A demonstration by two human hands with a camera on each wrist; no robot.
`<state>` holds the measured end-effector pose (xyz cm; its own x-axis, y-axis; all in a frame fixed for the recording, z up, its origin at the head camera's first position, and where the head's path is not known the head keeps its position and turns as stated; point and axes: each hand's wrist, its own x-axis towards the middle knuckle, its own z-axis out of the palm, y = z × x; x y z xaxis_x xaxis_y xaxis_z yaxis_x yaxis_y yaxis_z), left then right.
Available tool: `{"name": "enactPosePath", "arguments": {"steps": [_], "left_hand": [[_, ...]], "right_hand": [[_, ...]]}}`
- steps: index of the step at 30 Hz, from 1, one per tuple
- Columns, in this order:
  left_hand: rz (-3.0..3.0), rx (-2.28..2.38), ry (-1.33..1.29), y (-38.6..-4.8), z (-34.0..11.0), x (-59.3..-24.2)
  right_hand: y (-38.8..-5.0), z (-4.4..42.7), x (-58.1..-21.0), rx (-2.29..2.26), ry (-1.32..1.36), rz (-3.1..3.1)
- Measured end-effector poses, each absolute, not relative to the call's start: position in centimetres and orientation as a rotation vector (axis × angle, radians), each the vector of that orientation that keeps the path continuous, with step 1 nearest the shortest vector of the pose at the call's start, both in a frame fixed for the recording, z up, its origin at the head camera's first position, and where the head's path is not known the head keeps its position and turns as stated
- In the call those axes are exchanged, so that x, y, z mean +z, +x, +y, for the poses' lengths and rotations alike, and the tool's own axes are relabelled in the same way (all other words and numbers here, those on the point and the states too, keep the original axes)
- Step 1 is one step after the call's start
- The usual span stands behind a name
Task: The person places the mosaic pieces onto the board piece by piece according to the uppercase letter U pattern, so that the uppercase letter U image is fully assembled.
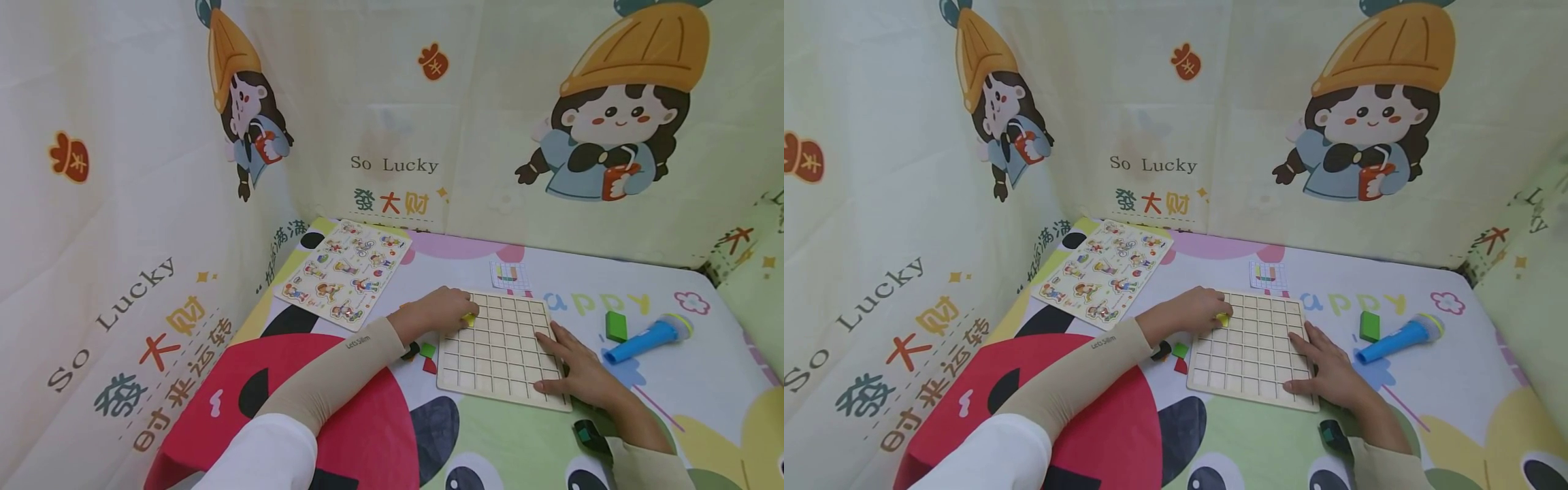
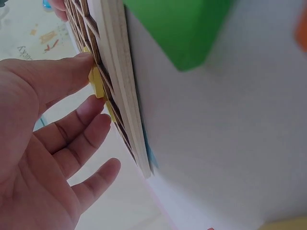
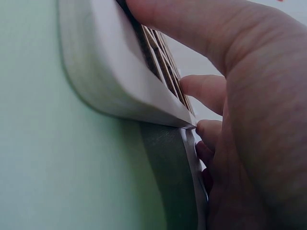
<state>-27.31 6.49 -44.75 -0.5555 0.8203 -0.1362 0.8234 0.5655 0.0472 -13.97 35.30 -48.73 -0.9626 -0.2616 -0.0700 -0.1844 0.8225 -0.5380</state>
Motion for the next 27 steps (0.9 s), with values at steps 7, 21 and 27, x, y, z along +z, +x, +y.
{"name": "enactPosePath", "arguments": {"steps": [7, 21, 27], "left_hand": [[2.642, -0.025, 1.405, -27.14, 6.41, -44.57], [2.639, -0.062, 1.436, -26.93, 6.15, -44.46], [2.652, -0.057, 1.451, -27.10, 5.85, -44.82]], "right_hand": [[-14.05, 35.43, -48.91, -0.823, -0.348, 2.864], [-13.95, 35.22, -48.65, -0.831, -0.359, 2.864], [-13.90, 35.18, -48.51, -0.828, -0.358, 2.865]]}}
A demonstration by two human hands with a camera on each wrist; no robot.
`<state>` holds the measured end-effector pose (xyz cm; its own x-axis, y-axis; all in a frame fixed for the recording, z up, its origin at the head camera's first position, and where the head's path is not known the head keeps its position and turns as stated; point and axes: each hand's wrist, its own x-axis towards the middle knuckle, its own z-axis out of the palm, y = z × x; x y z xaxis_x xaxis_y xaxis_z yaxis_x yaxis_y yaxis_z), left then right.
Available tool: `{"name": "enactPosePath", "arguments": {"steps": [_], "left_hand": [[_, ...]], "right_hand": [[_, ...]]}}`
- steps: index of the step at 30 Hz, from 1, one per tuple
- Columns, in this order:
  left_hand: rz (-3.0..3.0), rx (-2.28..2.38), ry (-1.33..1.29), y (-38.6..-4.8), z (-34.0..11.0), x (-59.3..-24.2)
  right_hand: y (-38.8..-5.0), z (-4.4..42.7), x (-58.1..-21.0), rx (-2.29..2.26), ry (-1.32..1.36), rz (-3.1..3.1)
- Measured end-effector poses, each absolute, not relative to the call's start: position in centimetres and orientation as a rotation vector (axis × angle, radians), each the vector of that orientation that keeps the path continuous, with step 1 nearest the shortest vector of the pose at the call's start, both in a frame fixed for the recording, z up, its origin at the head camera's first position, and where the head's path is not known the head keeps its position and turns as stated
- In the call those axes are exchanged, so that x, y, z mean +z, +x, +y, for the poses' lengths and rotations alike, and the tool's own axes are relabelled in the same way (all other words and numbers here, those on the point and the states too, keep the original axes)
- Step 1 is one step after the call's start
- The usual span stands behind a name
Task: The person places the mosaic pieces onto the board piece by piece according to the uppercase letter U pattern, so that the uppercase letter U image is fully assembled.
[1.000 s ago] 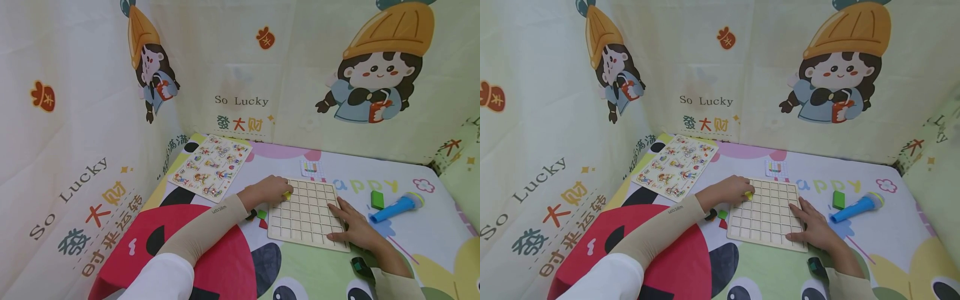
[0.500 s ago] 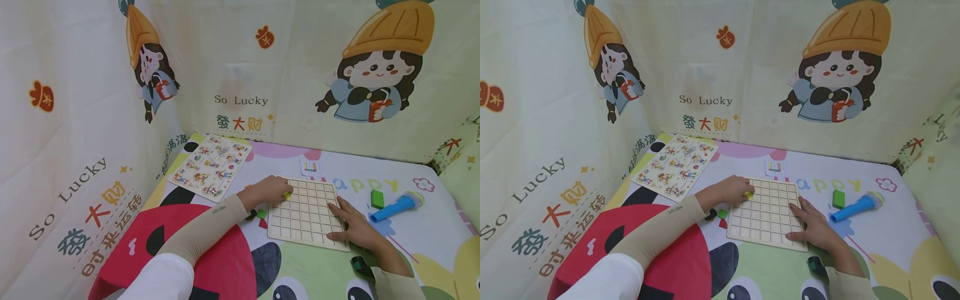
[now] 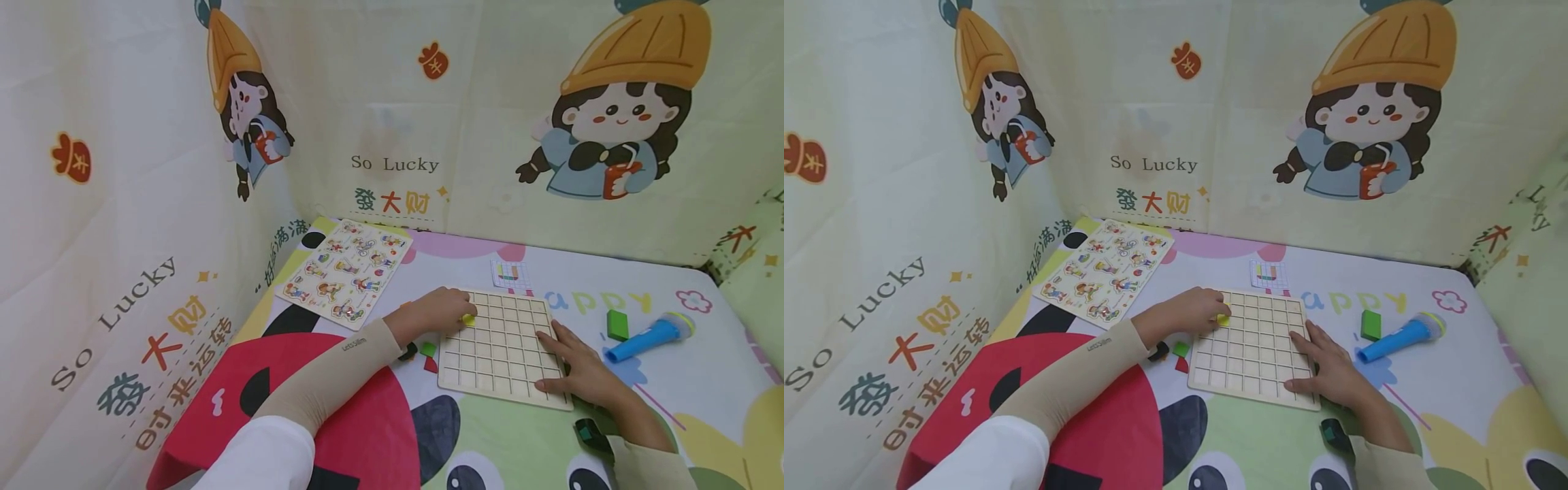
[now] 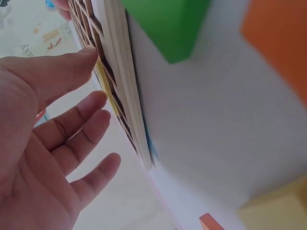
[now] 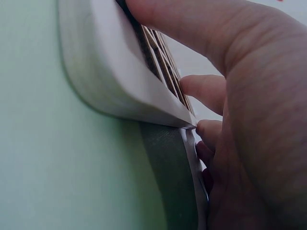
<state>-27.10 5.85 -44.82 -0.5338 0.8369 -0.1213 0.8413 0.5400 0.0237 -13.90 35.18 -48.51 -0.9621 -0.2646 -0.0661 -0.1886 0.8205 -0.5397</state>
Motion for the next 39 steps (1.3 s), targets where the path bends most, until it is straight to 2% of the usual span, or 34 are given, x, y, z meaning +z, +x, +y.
{"name": "enactPosePath", "arguments": {"steps": [19, 39], "left_hand": [[2.672, -0.048, 1.467, -26.5, 2.4, -44.6], [2.631, -0.020, 1.354, -27.0, 5.1, -44.9]], "right_hand": [[-13.7, 35.4, -48.2, -0.828, -0.386, 2.873], [-13.8, 35.2, -48.5, -0.837, -0.360, 2.861]]}}
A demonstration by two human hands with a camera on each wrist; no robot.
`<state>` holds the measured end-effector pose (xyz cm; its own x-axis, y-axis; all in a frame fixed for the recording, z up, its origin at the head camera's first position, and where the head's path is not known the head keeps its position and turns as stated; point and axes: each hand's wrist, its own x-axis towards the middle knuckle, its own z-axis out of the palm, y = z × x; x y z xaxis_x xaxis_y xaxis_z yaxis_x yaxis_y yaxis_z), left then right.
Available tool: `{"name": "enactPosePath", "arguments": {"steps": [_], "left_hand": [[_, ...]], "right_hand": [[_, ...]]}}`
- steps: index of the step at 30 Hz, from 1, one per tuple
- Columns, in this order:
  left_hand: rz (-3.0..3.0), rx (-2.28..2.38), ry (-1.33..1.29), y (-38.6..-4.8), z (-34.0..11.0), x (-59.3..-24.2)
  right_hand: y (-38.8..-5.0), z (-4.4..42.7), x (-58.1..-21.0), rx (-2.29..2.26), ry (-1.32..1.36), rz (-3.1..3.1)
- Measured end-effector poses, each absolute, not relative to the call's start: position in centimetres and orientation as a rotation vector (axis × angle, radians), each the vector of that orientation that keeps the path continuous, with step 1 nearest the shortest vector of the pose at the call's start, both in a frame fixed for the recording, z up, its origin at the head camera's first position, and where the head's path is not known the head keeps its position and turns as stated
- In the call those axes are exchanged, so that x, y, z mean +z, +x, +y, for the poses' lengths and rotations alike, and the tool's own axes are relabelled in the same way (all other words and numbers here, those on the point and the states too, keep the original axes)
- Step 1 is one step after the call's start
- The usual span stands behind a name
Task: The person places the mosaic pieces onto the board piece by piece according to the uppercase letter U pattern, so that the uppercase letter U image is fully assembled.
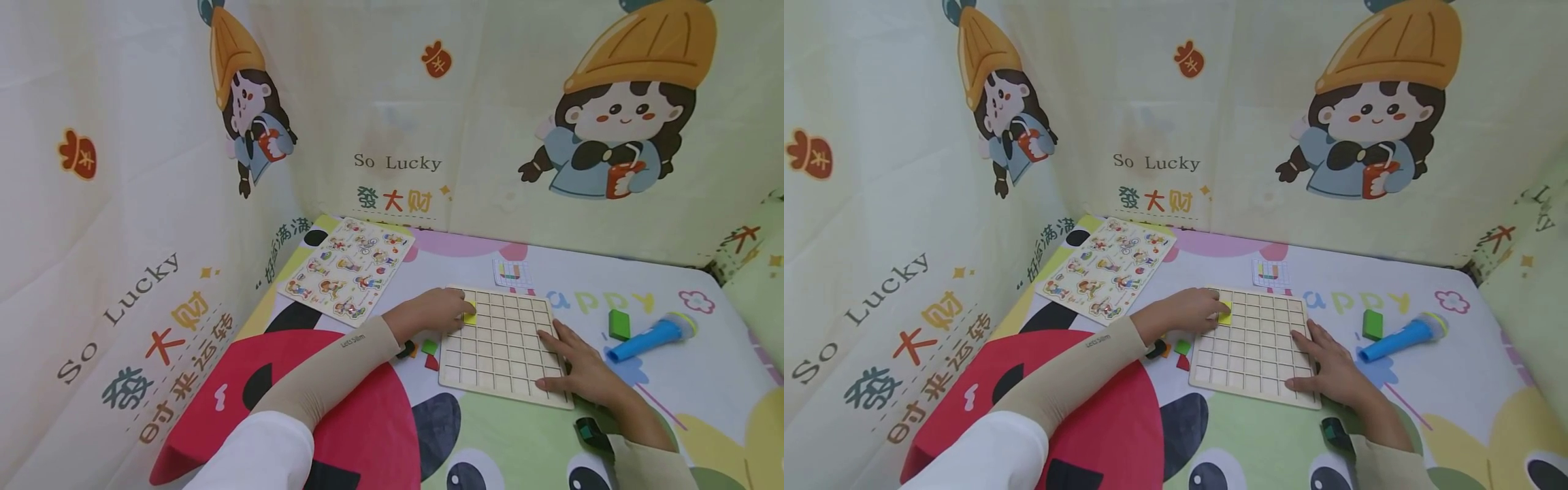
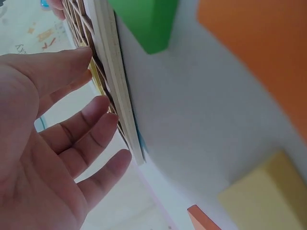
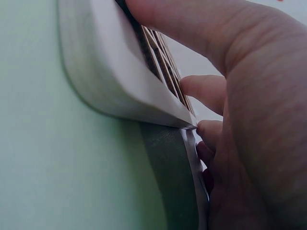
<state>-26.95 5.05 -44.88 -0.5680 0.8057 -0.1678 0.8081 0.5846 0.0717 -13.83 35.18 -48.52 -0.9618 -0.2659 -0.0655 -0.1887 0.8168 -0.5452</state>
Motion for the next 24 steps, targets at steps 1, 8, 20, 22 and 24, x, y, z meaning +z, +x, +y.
{"name": "enactPosePath", "arguments": {"steps": [1, 8, 20, 22, 24], "left_hand": [[2.633, -0.030, 1.353, -26.9, 5.1, -44.8], [2.627, -0.025, 1.317, -26.7, 4.9, -44.6], [2.662, -0.043, 1.317, -26.2, 1.2, -45.0], [2.671, -0.044, 1.307, -26.0, 0.3, -45.0], [2.675, -0.035, 1.303, -25.8, -0.6, -45.1]], "right_hand": [[-13.8, 35.2, -48.5, -0.836, -0.358, 2.862], [-13.8, 35.1, -48.4, -0.832, -0.361, 2.863], [-13.8, 35.0, -48.3, -0.840, -0.379, 2.855], [-13.8, 35.1, -48.3, -0.838, -0.379, 2.858], [-13.9, 35.1, -48.3, -0.830, -0.379, 2.860]]}}
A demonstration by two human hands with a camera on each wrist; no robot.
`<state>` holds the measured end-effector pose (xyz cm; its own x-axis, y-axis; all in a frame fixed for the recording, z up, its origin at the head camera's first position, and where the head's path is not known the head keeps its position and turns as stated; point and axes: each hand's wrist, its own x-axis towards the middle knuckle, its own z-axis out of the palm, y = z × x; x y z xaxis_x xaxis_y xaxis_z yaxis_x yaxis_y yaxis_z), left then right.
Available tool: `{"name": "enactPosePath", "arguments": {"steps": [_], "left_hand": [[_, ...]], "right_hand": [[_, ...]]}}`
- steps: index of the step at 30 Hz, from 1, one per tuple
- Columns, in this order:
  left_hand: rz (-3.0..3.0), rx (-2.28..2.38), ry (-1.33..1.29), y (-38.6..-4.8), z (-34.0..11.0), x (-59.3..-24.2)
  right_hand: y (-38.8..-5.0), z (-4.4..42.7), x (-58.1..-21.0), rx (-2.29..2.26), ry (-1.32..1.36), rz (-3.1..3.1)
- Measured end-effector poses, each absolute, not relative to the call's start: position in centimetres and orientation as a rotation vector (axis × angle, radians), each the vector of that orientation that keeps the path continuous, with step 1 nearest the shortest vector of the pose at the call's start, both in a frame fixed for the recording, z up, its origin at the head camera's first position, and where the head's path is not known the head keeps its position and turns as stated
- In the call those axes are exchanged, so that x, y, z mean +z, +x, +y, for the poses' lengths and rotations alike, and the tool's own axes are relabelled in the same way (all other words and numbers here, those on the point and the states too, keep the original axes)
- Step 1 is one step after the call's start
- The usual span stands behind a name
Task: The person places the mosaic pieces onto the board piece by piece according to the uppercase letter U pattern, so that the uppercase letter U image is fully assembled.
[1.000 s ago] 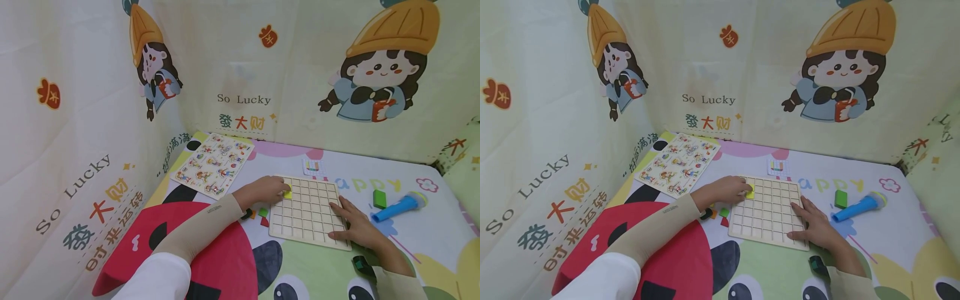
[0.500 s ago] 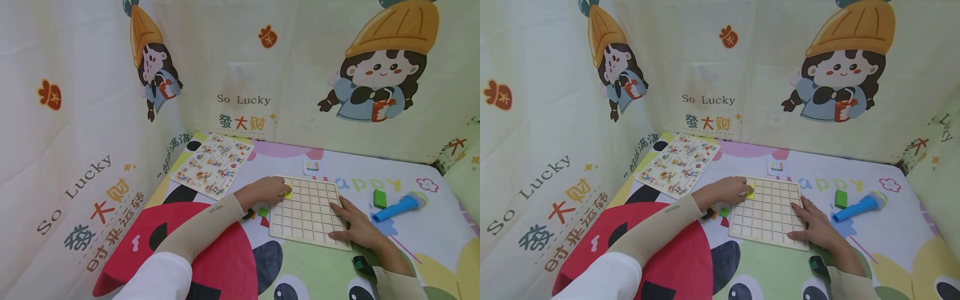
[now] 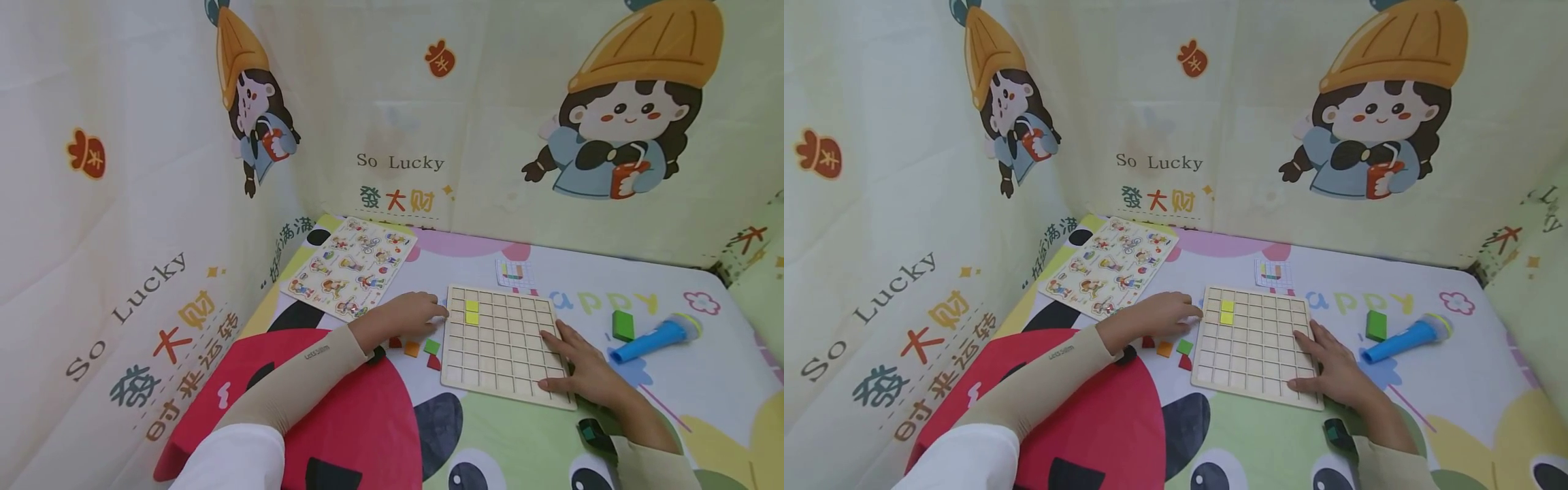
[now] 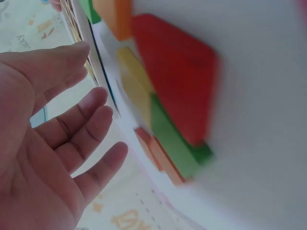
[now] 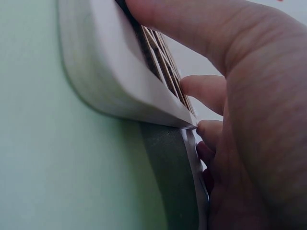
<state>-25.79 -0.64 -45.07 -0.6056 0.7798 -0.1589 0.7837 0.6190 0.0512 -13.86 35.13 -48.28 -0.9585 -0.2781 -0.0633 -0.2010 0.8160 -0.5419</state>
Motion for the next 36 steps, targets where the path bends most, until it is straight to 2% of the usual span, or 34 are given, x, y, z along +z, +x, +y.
{"name": "enactPosePath", "arguments": {"steps": [12, 36], "left_hand": [[2.675, 0.062, 1.315, -24.3, -4.0, -44.8], [2.691, 0.102, 1.174, -23.5, -6.8, -44.7]], "right_hand": [[-13.7, 35.5, -48.2, -0.816, -0.400, 2.870], [-13.8, 35.2, -48.3, -0.826, -0.382, 2.858]]}}
